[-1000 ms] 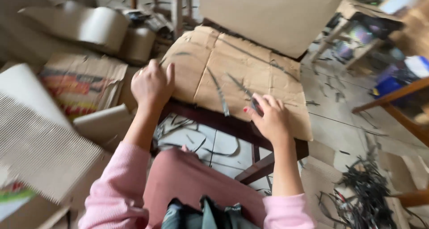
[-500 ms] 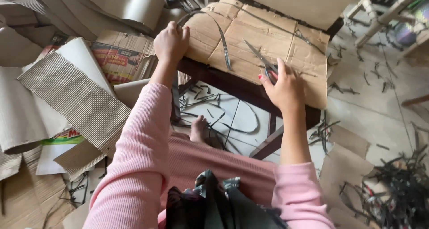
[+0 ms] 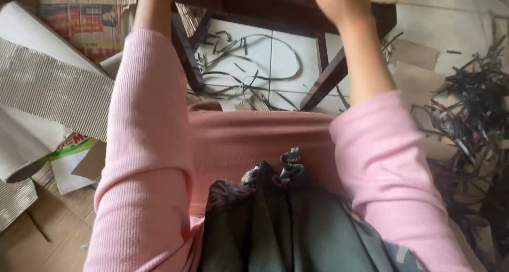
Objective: The person sits on the floor and uses scissors to cut a long black cable into smaller pieces. They repeatedly pick up sections of the cable, cut them, and place the pieces on the floor.
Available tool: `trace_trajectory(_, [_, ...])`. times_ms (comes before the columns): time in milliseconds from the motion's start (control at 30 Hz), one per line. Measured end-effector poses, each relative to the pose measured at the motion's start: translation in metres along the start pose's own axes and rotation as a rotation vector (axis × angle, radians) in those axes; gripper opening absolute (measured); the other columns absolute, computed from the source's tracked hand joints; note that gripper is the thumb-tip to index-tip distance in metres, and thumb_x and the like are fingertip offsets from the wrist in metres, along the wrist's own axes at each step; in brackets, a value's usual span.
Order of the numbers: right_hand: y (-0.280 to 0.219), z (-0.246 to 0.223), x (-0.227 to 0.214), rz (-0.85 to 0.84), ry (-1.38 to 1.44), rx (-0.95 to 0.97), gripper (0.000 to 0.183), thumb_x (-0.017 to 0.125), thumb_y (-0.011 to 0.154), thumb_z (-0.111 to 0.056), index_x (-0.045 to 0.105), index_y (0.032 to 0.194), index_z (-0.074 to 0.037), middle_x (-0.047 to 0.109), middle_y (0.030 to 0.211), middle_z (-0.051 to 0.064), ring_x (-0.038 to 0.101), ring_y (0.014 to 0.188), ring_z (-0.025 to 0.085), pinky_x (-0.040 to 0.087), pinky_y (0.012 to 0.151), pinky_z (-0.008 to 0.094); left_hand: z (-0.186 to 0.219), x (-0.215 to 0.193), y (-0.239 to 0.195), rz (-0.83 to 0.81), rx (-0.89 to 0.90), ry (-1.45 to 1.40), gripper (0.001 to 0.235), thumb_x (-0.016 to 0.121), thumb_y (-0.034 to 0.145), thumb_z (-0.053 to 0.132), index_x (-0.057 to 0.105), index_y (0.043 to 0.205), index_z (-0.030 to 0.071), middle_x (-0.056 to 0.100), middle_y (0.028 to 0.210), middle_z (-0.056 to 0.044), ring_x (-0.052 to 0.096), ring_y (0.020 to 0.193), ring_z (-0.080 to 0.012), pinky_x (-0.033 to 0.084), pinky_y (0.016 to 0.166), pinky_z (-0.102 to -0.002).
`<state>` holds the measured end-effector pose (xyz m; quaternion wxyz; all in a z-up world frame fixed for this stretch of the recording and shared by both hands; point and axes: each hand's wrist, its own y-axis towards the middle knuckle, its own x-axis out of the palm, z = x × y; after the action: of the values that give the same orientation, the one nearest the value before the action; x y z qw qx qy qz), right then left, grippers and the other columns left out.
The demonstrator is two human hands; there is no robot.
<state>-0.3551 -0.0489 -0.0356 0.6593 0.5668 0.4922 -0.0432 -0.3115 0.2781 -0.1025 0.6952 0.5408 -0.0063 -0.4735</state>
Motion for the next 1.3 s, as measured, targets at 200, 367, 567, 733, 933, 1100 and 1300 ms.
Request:
trace_trajectory(200, [-0.086,-0.085,0.041,0.365,0.103,-0.122,0.049,0.069,0.105,-0.014,0.045,0.148,-0.006,0.047,0.156,0.015,0.043,0.150,0.030,0.022,0.131,0.060,0.017,-0.023,-0.040,0.121,0.302,-0.188,0.020,0.035,0.107,0.002,0.050,0.094,-0.001,0.051,0.089,-0.016,0.051,0.082,-0.0364,0.030,0.113,-0.060])
trace_trajectory(367, [-0.142,-0.139,0.130,0.313,0.163,-0.192,0.068,0.079,0.085,-0.013,0.049,0.146,-0.011,0.051,0.149,0.017,0.051,0.135,0.034,0.035,0.112,0.057,0.029,0.006,-0.197,-0.284,-0.042,-0.210,0.019,0.056,0.097,0.042,0.056,0.084,0.028,0.057,0.061,0.000,0.064,0.060,-0.0311,0.050,0.057,-0.045])
trace_trajectory(567, [-0.201,-0.179,0.168,-0.113,0.459,0.089,0.041,0.056,0.104,-0.033,0.067,0.136,-0.010,0.068,0.087,0.012,0.068,0.080,0.029,0.057,0.079,0.042,0.011,0.018,-0.279,-0.276,-0.290,-0.013,0.018,0.061,0.096,0.046,0.057,0.082,0.034,0.057,0.061,0.005,0.066,0.059,-0.0229,0.054,0.058,-0.037])
trace_trajectory(733, [-0.216,-0.138,0.213,-0.051,0.515,-0.101,0.022,0.057,0.101,-0.011,0.073,0.112,0.000,0.073,0.087,0.012,0.070,0.073,0.032,0.059,0.073,0.040,0.016,-0.015,-0.240,-0.133,-0.437,-0.127,0.018,0.061,0.099,0.033,0.058,0.083,0.024,0.060,0.065,-0.005,0.068,0.066,-0.0313,0.054,0.059,-0.043])
trace_trajectory(933, [-0.232,-0.138,0.226,-0.187,0.507,-0.048,0.017,0.059,0.104,-0.016,0.074,0.102,-0.010,0.075,0.086,0.006,0.073,0.077,0.030,0.059,0.073,0.040,-0.023,-0.053,-0.227,-0.072,-0.482,-0.098,0.020,0.063,0.098,0.029,0.060,0.082,0.017,0.062,0.069,-0.008,0.068,0.074,-0.0324,0.056,0.067,-0.043])
trace_trajectory(1100, [-0.230,-0.139,0.234,-0.236,0.441,0.038,0.014,0.063,0.104,-0.020,0.075,0.102,-0.013,0.073,0.080,0.009,0.072,0.077,0.034,0.058,0.070,0.042,-0.052,-0.062,-0.237,-0.134,-0.443,-0.008,0.010,0.071,0.089,0.024,0.066,0.089,0.016,0.065,0.077,-0.007,0.070,0.080,-0.0313,0.058,0.071,-0.043])
trace_trajectory(1300, [-0.221,-0.147,0.244,-0.274,0.361,-0.003,0.006,0.071,0.099,-0.022,0.074,0.096,-0.018,0.070,0.071,0.009,0.072,0.071,0.033,0.056,0.065,0.041,-0.055,-0.059,-0.242,-0.108,-0.478,-0.024,0.013,0.073,0.085,0.025,0.065,0.088,0.014,0.064,0.078,-0.008,0.069,0.082,-0.0320,0.058,0.072,-0.045])
